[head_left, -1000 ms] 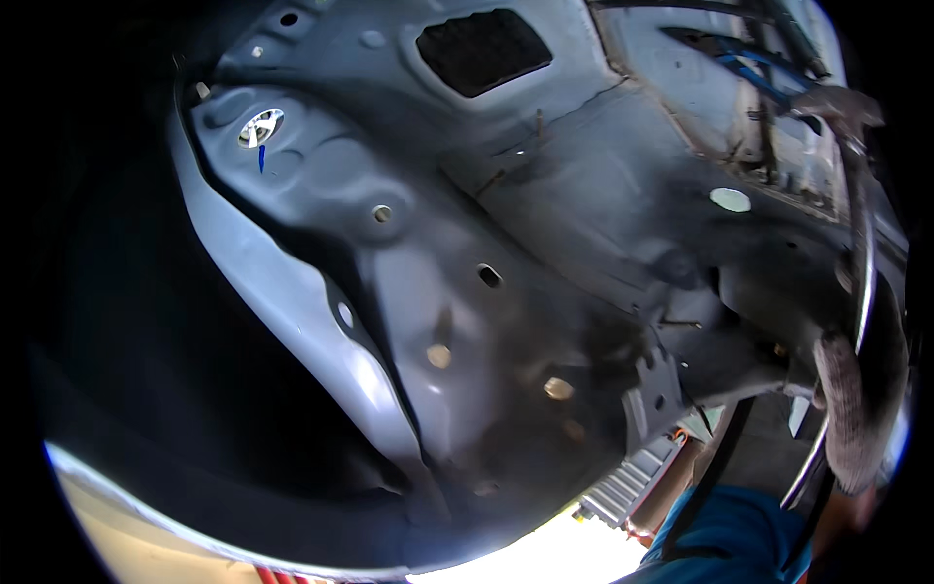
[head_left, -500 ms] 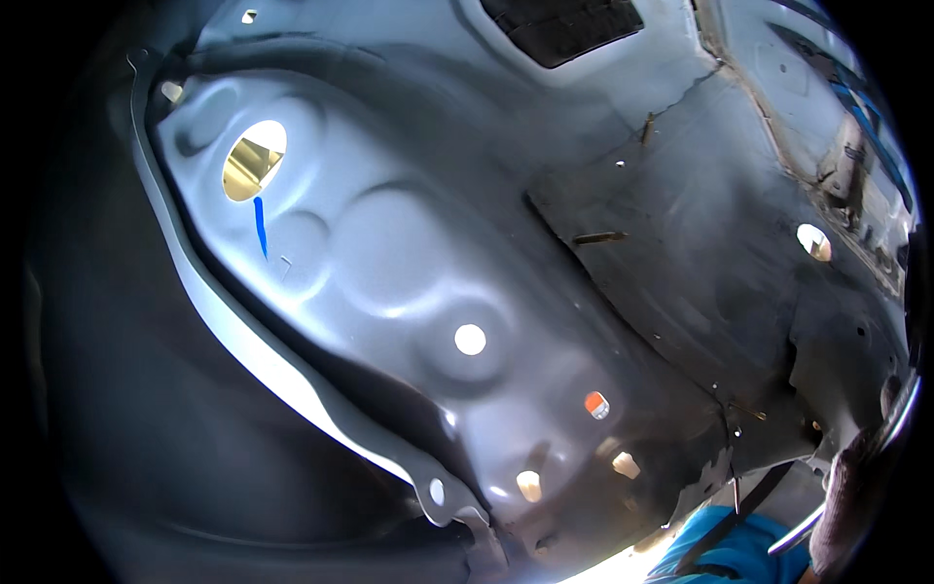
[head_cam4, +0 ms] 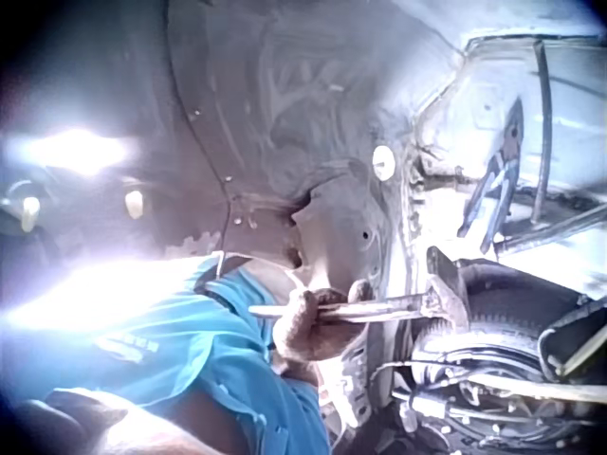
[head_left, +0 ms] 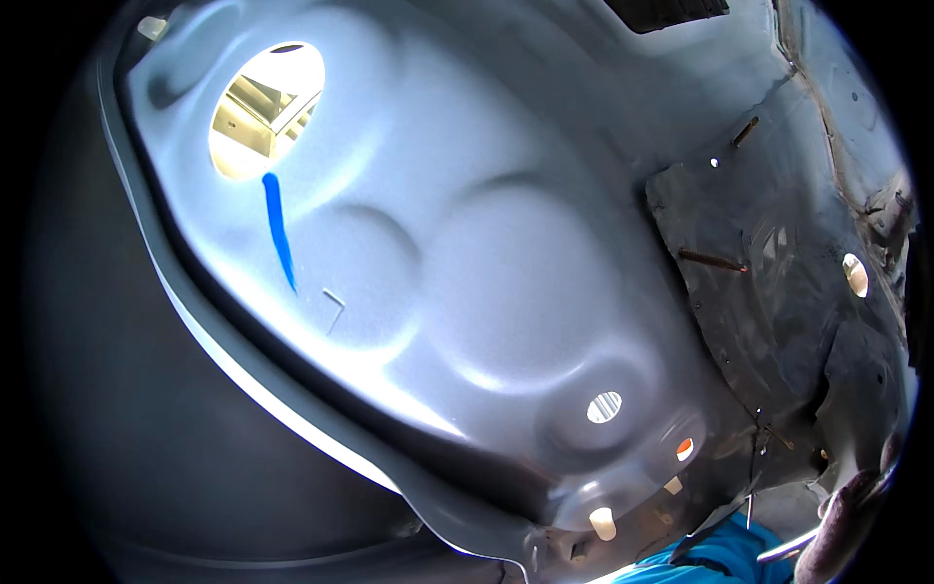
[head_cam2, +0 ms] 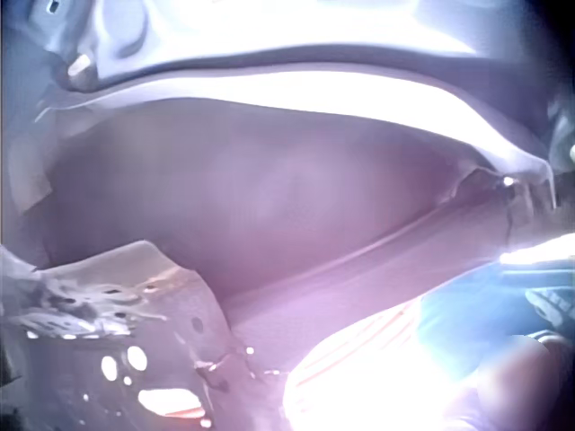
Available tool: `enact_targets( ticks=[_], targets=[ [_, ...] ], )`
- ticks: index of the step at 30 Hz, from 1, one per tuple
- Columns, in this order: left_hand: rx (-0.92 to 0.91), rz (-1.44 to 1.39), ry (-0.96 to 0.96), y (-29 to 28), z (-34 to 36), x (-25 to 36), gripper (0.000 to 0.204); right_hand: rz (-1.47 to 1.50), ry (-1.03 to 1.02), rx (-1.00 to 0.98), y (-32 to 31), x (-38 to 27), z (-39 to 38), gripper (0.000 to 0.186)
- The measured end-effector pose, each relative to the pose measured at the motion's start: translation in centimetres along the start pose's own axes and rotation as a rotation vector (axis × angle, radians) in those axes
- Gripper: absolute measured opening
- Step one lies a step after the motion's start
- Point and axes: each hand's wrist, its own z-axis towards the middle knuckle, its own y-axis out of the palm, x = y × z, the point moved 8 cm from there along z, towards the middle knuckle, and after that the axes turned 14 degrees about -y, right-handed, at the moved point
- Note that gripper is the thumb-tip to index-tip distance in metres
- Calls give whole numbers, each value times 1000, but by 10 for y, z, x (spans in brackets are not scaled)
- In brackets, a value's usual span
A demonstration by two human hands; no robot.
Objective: The person uses a metal bar and a hammer to straighten and shape the inner metal of a white car's trunk lid. They repeatedly insert the bar into the trunk cavity and strike it with the hammer to adjust the panel's curvature.
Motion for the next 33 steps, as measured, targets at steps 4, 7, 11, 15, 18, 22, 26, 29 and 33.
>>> enact_targets(
  ticks=[4, 7, 11, 15, 18, 22, 26, 29, 33],
  targets=[
    [-13, 25, -15, 2, 0, 0, 40, -271, -394, -115, 19, -43, 20, 58],
    [-24, 39, -50, 4, -1, -9, 40, -132, -430, -48, 23, -59, 33, 39],
    [-20, 13, 8, 1, 1, 6, 41, 1147, 475, -169, -4, 58, -29, 80],
    [-6, 11, -5, -1, -8, 3, 41, 1716, 1311, -408, 34, 12, -8, 102],
    [2, -32, 38, 0, -8, 9, 42, 1800, 1190, -509, 59, -17, 7, 102],
    [31, -117, 112, -9, -13, 24, 43, 1747, 886, -385, 63, -5, 4, 88],
    [83, -235, 144, -31, -35, 16, 43, 1034, 210, -91, 44, 5, 15, 75],
    [134, -343, 134, -51, -58, -6, 44, 357, -182, 131, 26, -21, 11, 67],
    [177, -483, 163, -57, -82, -5, 45, 84, -319, 397, 9, -33, -9, 61]
  ],
)
